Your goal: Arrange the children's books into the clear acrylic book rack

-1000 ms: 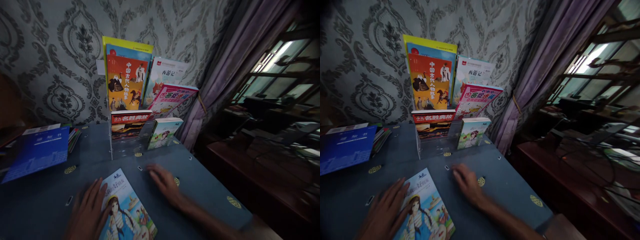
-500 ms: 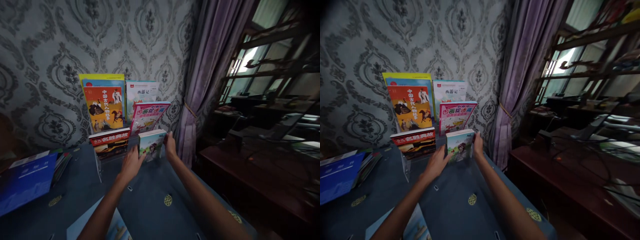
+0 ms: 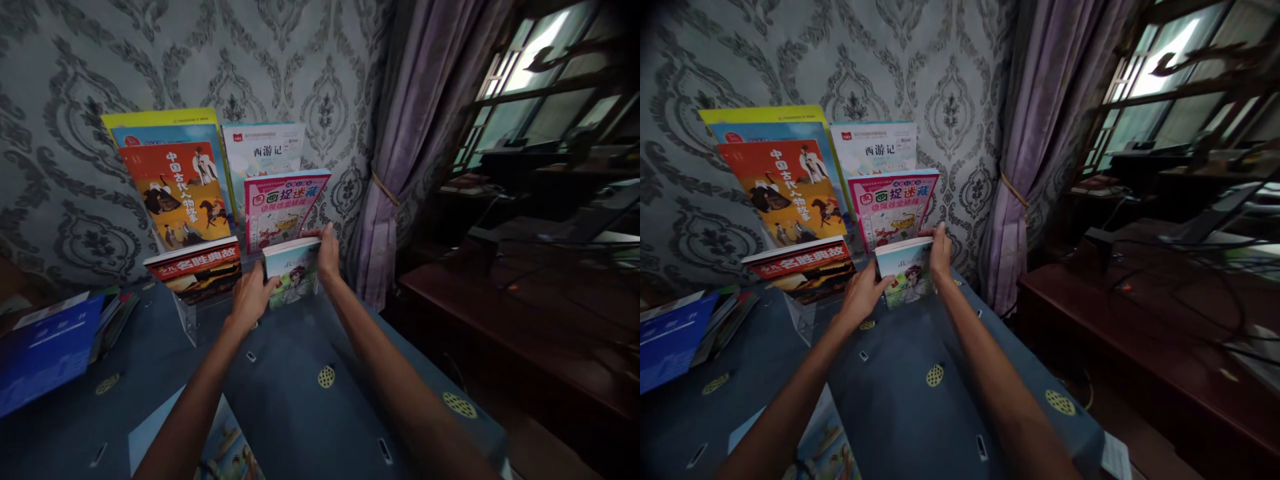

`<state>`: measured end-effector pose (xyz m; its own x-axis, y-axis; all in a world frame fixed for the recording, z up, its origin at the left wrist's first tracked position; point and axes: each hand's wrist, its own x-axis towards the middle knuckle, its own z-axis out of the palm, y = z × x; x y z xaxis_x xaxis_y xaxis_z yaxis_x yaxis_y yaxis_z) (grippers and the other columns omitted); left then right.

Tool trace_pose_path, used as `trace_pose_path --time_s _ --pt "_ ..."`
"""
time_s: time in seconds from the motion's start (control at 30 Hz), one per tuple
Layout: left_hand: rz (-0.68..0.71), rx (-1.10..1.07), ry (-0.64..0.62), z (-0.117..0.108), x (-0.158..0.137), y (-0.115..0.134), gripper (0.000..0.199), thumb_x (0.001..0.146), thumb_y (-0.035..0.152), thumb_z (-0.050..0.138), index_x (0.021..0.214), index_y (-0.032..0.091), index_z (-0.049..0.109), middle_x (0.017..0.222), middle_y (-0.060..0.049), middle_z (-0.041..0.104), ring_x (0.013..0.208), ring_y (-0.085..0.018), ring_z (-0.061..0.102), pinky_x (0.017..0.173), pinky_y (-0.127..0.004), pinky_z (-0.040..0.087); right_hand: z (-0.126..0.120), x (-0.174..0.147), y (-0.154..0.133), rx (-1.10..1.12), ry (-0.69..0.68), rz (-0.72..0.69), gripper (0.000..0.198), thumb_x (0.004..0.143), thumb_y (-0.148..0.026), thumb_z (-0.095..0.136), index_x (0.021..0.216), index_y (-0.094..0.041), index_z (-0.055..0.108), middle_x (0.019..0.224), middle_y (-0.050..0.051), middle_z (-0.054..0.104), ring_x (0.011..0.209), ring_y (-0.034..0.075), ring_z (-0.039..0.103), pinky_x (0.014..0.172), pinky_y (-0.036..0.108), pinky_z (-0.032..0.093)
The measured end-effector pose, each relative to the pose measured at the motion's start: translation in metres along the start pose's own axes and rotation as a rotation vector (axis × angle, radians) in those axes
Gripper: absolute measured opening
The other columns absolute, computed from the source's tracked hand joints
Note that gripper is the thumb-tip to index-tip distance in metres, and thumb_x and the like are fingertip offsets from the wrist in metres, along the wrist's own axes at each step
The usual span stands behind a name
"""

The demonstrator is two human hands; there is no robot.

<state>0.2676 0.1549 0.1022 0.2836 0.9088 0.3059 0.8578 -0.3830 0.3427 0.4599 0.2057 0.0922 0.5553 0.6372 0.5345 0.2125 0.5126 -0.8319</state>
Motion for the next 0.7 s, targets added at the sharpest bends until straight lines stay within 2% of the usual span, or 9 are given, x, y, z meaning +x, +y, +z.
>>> trace_pose_path --time_s 0.13,0.37,0.57,0.7 --pt "0.005 -0.095 0.088 0.006 0.000 -0.001 0.029 0.092 0.031 0.059 0.117 0.017 0.059 0.103 -0.011 0.074 0.095 -0.024 0.069 0.079 -0.029 0.047 0.004 0.001 0.002 -0.001 0.033 0.028 0.074 0.082 -0.081 0.031 0.068 -0.018 0.068 0.066 0.003 0.064 0.073 0.021 0.060 0.072 0.033 0.045" --pt "0.014 -0.186 0.164 0.004 -0.001 0.006 0.027 0.089 0.028 0.062 0.113 0.017 0.063 0.090 -0.006 0.073 0.083 -0.021 0.069 0.073 -0.027 0.046 0.002 0.003 -0.005 0.011 0.113 -0.060 0.064 0.089 -0.067 0.027 0.069 -0.019 0.065 0.073 0.005 0.066 0.076 0.019 0.060 0.075 0.032 0.044" --pt "0.069 -0.179 0.125 0.009 0.001 0.003 0.030 0.088 0.027 0.064 0.116 0.017 0.060 0.099 -0.008 0.073 0.090 -0.022 0.069 0.077 -0.028 0.047 -0.004 0.001 0.004 -0.015 0.184 -0.006 0.051 0.086 -0.052 0.029 0.070 -0.019 0.065 0.078 0.005 0.067 0.083 0.020 0.060 0.080 0.032 0.045" --pt "0.060 -0.187 0.115 0.016 0.001 -0.003 0.037 0.089 0.026 0.061 0.124 0.016 0.053 0.102 -0.009 0.073 0.094 -0.024 0.069 0.080 -0.030 0.049 -0.005 -0.003 0.002 -0.035 0.113 -0.028 0.045 0.083 -0.045 0.031 0.073 -0.020 0.066 0.083 0.004 0.069 0.088 0.020 0.060 0.083 0.031 0.044"
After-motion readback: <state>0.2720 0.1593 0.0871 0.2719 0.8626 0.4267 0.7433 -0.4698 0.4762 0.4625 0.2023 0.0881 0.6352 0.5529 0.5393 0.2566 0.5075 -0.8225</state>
